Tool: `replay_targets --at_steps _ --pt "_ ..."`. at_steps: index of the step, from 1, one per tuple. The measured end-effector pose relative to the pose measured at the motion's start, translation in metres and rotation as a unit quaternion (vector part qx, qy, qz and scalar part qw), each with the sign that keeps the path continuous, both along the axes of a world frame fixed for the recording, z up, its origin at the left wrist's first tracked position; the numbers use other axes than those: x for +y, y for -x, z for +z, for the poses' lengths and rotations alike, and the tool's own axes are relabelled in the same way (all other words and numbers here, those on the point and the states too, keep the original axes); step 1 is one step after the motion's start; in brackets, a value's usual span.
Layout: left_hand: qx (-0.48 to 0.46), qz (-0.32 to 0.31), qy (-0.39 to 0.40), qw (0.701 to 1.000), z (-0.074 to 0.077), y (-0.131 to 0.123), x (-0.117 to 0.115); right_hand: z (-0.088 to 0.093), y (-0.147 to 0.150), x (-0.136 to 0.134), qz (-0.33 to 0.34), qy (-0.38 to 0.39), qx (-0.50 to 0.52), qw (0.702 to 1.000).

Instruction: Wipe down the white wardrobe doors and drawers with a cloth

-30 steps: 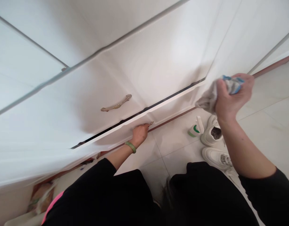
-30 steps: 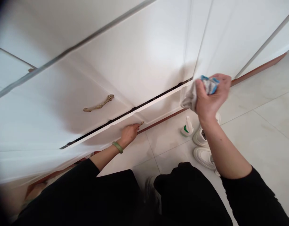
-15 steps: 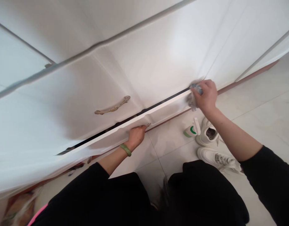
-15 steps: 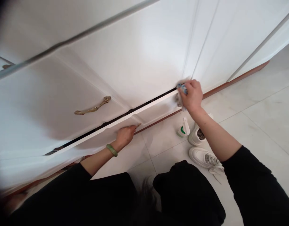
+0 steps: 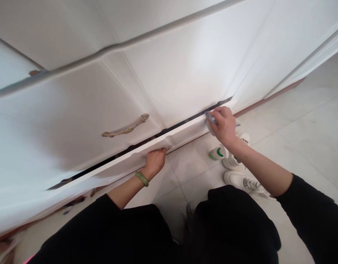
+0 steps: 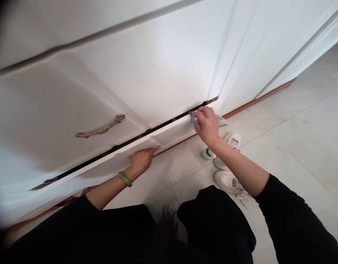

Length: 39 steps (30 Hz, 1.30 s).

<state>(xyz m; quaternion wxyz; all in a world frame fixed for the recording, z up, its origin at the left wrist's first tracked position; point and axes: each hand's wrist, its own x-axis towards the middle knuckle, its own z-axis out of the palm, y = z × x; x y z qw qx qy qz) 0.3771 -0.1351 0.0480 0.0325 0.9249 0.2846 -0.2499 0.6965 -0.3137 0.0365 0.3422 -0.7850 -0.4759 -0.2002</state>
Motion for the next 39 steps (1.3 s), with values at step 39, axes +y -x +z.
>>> replay_targets --at_steps 39 --pt "0.025 -0.021 -0.002 0.999 0.008 -0.006 -0.001 0.021 -0.033 -0.017 -0.042 0.107 0.082 0.99"
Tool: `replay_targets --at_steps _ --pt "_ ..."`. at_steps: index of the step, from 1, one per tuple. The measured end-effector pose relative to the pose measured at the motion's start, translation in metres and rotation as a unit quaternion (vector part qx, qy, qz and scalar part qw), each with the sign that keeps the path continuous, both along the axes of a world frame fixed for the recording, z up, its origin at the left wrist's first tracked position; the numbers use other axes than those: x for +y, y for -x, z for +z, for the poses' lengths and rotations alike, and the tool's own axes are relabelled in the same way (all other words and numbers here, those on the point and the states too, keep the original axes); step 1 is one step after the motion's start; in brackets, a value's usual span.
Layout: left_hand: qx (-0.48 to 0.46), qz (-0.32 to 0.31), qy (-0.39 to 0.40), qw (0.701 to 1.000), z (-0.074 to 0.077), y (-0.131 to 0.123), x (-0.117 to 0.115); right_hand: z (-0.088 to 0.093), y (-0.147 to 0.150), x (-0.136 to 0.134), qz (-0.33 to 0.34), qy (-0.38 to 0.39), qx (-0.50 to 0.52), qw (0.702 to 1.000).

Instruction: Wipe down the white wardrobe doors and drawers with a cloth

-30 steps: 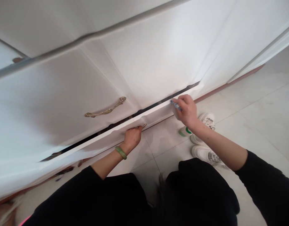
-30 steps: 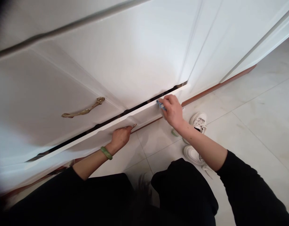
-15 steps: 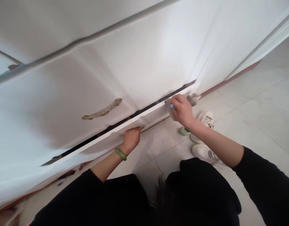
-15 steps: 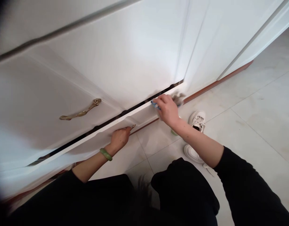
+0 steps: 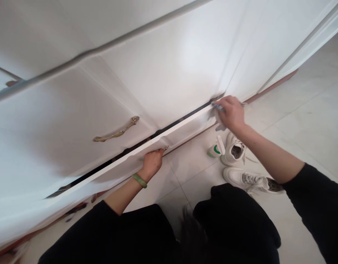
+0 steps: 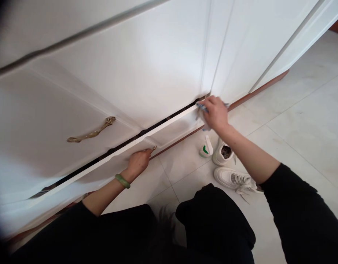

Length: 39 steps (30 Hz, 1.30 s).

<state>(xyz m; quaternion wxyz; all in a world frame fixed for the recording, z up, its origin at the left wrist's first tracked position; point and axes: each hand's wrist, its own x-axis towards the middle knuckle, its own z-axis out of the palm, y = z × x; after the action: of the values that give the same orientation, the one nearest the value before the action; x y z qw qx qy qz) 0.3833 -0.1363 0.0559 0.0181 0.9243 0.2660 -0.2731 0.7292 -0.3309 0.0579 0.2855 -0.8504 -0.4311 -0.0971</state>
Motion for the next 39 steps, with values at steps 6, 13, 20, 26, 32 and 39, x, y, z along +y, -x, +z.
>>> replay_targets --at_steps 6,13,20,26,32,39 --pt "-0.029 0.004 0.012 0.999 0.021 0.003 -0.012 0.022 -0.044 -0.041 -0.256 -0.1 0.22 0.936" --pt "-0.449 0.039 0.407 0.795 0.069 -0.064 -0.076 0.063 0.075 -0.058 -0.006 -0.296 0.618 0.728" --pt "-0.501 0.246 0.54 0.63 0.058 -0.087 -0.086 0.057 0.129 -0.058 0.044 -0.2 0.686 0.698" --pt "-0.54 0.316 0.491 0.606 0.055 -0.078 -0.079 0.034 0.147 -0.062 0.066 -0.163 0.453 0.874" --pt "-0.567 0.331 0.438 0.614 0.058 -0.083 -0.09 0.032 0.166 -0.048 0.148 -0.136 0.324 0.925" --pt "-0.538 0.356 0.405 0.648 0.049 -0.082 -0.09 0.024 0.168 -0.057 0.117 -0.196 0.689 0.688"
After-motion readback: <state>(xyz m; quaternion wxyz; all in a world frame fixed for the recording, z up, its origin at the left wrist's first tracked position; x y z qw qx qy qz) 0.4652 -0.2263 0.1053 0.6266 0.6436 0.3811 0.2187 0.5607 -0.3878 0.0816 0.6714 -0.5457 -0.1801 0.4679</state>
